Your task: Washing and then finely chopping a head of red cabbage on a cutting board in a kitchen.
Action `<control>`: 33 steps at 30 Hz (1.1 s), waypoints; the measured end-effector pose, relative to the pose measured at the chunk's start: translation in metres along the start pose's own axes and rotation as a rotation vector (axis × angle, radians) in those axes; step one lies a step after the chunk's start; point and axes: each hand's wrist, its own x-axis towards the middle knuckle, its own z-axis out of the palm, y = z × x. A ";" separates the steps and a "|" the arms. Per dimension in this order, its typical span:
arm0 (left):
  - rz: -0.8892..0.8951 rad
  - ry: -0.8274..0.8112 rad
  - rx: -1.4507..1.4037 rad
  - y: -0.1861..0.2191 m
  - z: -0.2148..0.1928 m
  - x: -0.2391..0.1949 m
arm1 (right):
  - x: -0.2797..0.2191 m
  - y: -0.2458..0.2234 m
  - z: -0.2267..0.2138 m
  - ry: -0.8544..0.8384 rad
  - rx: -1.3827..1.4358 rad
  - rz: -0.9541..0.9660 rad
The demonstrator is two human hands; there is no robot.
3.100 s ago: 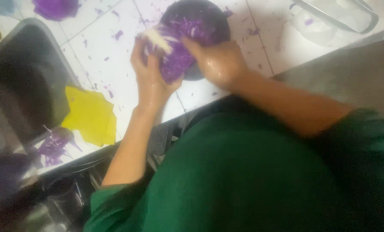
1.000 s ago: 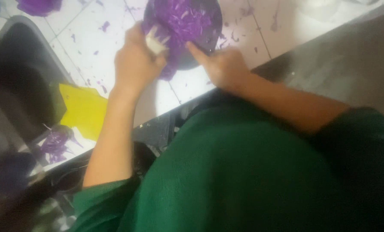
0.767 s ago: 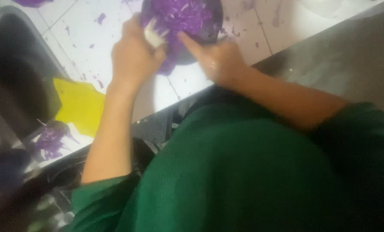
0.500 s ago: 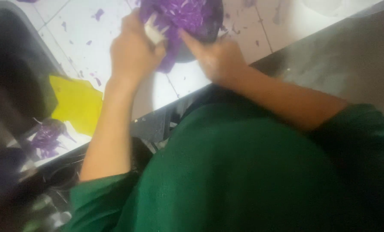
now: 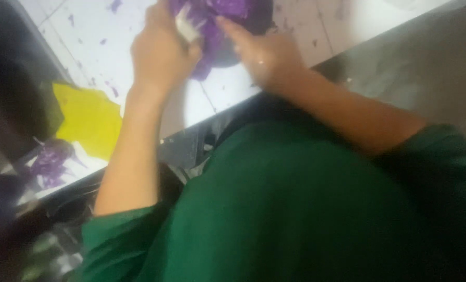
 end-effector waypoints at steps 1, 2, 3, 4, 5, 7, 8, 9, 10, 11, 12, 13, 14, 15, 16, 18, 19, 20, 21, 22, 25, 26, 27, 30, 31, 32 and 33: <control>0.004 0.012 0.008 -0.001 -0.002 0.002 | 0.011 -0.006 -0.008 -0.031 0.024 0.064; 0.009 0.024 0.016 -0.002 -0.005 0.004 | 0.023 -0.012 -0.018 -0.062 0.048 0.128; 0.013 0.033 0.021 -0.003 -0.004 0.003 | 0.014 -0.004 -0.007 -0.052 0.045 0.124; 0.023 0.046 0.033 -0.005 -0.003 0.003 | 0.005 0.004 0.005 -0.003 0.021 0.048; 0.028 0.053 0.040 -0.005 -0.001 0.004 | -0.004 0.014 0.015 0.037 0.000 -0.030; 0.016 0.032 0.040 -0.005 -0.003 0.002 | 0.002 0.012 0.005 0.019 0.026 -0.022; 0.007 0.007 0.040 -0.004 -0.003 -0.005 | 0.000 0.008 0.001 0.000 0.054 -0.008; 0.011 0.013 0.038 -0.003 -0.002 0.000 | 0.007 0.006 -0.006 0.003 0.047 -0.008; 0.021 0.027 0.026 -0.001 -0.002 0.004 | 0.016 0.003 -0.015 -0.054 0.108 0.071; 0.027 0.039 0.021 -0.002 -0.005 0.003 | 0.024 -0.004 -0.021 -0.110 0.177 0.147; 0.027 0.042 0.024 -0.003 -0.004 0.000 | 0.015 -0.001 -0.009 -0.107 0.178 0.144; 0.047 0.070 0.017 -0.004 -0.001 0.002 | 0.007 0.007 0.001 -0.065 0.064 0.051; 0.068 0.099 0.010 -0.004 0.003 0.004 | 0.000 0.016 0.011 -0.023 -0.051 -0.042; 0.056 0.090 0.016 -0.007 -0.001 0.001 | 0.006 0.010 0.003 -0.028 -0.037 -0.048; 0.034 0.075 0.027 -0.009 -0.005 -0.002 | 0.012 0.004 -0.005 -0.115 -0.007 0.014; 0.039 0.059 0.017 -0.005 0.003 -0.001 | 0.017 0.000 -0.018 -0.204 -0.001 0.101; 0.024 0.047 0.020 -0.004 0.001 0.003 | 0.029 -0.001 -0.024 -0.168 0.116 0.158; 0.009 0.034 0.023 -0.003 -0.001 0.007 | 0.041 -0.004 -0.031 -0.131 0.234 0.214; 0.010 0.033 0.023 -0.005 -0.001 0.003 | 0.034 -0.003 -0.021 -0.131 0.235 0.216; 0.019 0.030 0.026 -0.007 0.000 -0.001 | 0.027 -0.003 -0.012 -0.069 0.237 0.150; 0.037 0.049 0.023 -0.008 0.005 0.001 | 0.007 0.006 -0.002 -0.118 0.076 0.049; 0.043 0.052 0.019 -0.009 0.008 -0.003 | -0.004 0.004 0.002 -0.235 -0.074 0.021; 0.039 0.059 0.028 -0.009 0.003 0.000 | 0.002 0.007 0.002 -0.228 -0.072 0.012; 0.021 0.045 0.028 -0.007 0.001 0.003 | 0.016 0.004 -0.008 -0.006 -0.019 -0.120; 0.019 0.038 0.028 -0.005 0.001 0.004 | 0.029 -0.001 -0.021 -0.095 0.082 0.052; 0.018 0.030 0.029 -0.004 0.000 0.006 | 0.043 -0.006 -0.035 -0.182 0.185 0.225; 0.019 0.027 0.027 -0.004 0.000 0.004 | 0.041 -0.008 -0.034 -0.185 0.186 0.227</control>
